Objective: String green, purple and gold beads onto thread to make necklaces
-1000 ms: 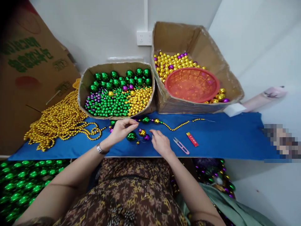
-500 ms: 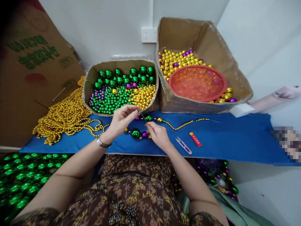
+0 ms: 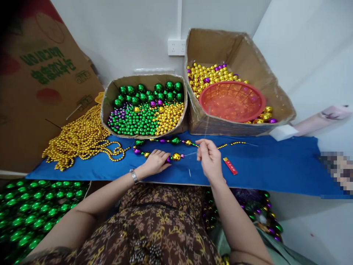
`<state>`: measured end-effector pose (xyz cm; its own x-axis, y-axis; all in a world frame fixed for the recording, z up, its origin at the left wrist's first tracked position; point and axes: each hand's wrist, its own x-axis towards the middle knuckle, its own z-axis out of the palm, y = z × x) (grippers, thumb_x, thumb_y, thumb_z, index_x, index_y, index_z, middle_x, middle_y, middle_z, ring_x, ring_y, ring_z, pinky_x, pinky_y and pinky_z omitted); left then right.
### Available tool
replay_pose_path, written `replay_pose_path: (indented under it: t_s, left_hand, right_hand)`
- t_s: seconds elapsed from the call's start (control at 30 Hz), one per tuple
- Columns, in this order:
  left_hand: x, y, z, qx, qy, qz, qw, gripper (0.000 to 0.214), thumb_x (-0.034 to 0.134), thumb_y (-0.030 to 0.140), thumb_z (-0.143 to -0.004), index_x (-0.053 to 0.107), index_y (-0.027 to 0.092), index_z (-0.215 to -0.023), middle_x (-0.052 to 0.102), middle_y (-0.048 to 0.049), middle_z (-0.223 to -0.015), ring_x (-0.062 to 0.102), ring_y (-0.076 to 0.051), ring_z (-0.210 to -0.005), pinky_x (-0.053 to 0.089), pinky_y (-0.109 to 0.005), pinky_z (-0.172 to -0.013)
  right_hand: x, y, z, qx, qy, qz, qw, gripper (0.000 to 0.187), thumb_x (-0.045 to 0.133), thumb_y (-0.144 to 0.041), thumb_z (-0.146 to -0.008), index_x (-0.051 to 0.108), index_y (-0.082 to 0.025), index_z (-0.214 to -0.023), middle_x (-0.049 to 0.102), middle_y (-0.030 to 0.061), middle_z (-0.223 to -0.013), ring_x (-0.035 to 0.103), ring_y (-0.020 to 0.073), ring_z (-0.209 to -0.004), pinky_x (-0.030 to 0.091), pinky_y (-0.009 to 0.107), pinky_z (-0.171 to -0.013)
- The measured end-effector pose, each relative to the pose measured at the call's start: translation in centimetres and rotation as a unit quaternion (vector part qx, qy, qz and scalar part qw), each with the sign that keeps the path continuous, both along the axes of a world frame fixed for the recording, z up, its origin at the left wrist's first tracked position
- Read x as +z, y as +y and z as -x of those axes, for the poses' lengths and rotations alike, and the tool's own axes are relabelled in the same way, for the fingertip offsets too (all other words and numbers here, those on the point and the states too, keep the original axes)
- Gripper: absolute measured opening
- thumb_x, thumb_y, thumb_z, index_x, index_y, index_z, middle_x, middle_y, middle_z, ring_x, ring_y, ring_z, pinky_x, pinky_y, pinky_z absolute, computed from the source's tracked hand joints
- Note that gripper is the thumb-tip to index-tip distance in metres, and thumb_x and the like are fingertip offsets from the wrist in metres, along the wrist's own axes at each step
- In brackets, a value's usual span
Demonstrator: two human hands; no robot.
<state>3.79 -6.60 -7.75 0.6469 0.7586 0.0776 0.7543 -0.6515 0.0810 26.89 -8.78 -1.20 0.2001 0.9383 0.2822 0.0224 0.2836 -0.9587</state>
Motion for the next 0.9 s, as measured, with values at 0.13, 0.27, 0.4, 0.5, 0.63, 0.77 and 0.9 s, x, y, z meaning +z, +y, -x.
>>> replay_pose_path:
  t_s: [0.13, 0.27, 0.4, 0.5, 0.63, 0.77, 0.9]
  left_hand:
    - [-0.4, 0.2, 2.8, 0.028, 0.015, -0.012, 0.999, 0.041, 0.05, 0.039, -0.092, 0.052, 0.015, -0.125, 0.064, -0.0132, -0.104, 0.057, -0.028, -0.096, 0.04, -0.043, -0.088]
    - [-0.7, 0.5, 5.4, 0.055, 0.035, -0.016, 0.998, 0.042, 0.051, 0.039, -0.092, 0.053, 0.014, -0.125, 0.064, -0.0141, -0.107, 0.056, -0.028, -0.098, 0.041, -0.042, -0.088]
    - [-0.6, 1.0, 7.4, 0.059, 0.072, -0.025, 0.995, 0.03, 0.052, 0.031, -0.091, 0.058, 0.016, -0.117, 0.063, -0.0146, -0.111, 0.055, -0.03, -0.102, 0.04, -0.044, -0.089]
    - [-0.6, 1.0, 8.3, 0.063, 0.074, -0.036, 0.995, 0.031, 0.051, 0.026, -0.091, 0.057, 0.016, -0.12, 0.061, -0.0154, -0.12, 0.053, -0.031, -0.11, 0.039, -0.047, -0.095]
    - [-0.1, -0.4, 10.8, 0.048, 0.039, -0.067, 0.996, 0.047, 0.056, 0.033, -0.089, 0.05, 0.017, -0.132, 0.052, -0.0163, -0.136, 0.047, -0.032, -0.124, 0.037, -0.05, -0.103]
    - [3.1, -2.3, 18.0, 0.071, 0.003, -0.118, 0.99, 0.037, 0.048, 0.038, -0.093, 0.057, 0.019, -0.123, 0.062, -0.0133, -0.12, 0.057, -0.024, -0.113, 0.046, -0.04, -0.096]
    - [12.0, -5.5, 29.4, 0.413, 0.131, -0.093, 0.897, 0.029, 0.045, 0.037, -0.093, 0.066, 0.017, -0.094, 0.068, -0.0099, -0.087, 0.065, -0.021, -0.086, 0.049, -0.031, -0.078]
  right_hand:
    - [-1.4, 0.1, -1.5, -0.048, 0.084, 0.015, 0.995, 0.026, 0.059, -0.046, -0.088, 0.06, -0.02, -0.089, 0.038, -0.0079, -0.054, 0.036, 0.0053, -0.045, 0.031, 0.016, -0.043]
    - [-2.4, -0.1, -1.8, -0.064, 0.122, 0.041, 0.99, 0.029, 0.062, -0.048, -0.086, 0.058, -0.02, -0.086, 0.038, -0.0084, -0.055, 0.033, 0.0042, -0.044, 0.029, 0.015, -0.042]
    - [-3.0, 0.0, -1.7, -0.082, 0.125, 0.058, 0.987, 0.031, 0.062, -0.051, -0.084, 0.058, -0.02, -0.086, 0.038, -0.0082, -0.055, 0.034, 0.0045, -0.045, 0.029, 0.016, -0.042]
    - [-3.2, 0.1, -1.3, -0.078, 0.115, 0.064, 0.988, 0.033, 0.062, -0.053, -0.084, 0.058, -0.02, -0.087, 0.038, -0.0083, -0.055, 0.035, 0.0049, -0.045, 0.03, 0.017, -0.043]
    - [-4.1, -0.3, -0.7, -0.072, 0.052, 0.078, 0.993, 0.04, 0.06, -0.057, -0.083, 0.06, -0.018, -0.09, 0.04, -0.0072, -0.055, 0.038, 0.0065, -0.047, 0.031, 0.019, -0.045]
    - [-6.3, 0.1, -0.7, -0.06, -0.04, 0.096, 0.993, 0.051, 0.058, -0.063, -0.081, 0.063, -0.016, -0.098, 0.044, -0.005, -0.056, 0.042, 0.009, -0.05, 0.034, 0.022, -0.047]
    - [-7.6, 0.9, -0.3, -0.036, -0.056, 0.117, 0.991, 0.063, 0.057, -0.072, -0.075, 0.062, -0.015, -0.101, 0.047, -0.0036, -0.059, 0.044, 0.0105, -0.053, 0.035, 0.022, -0.048]
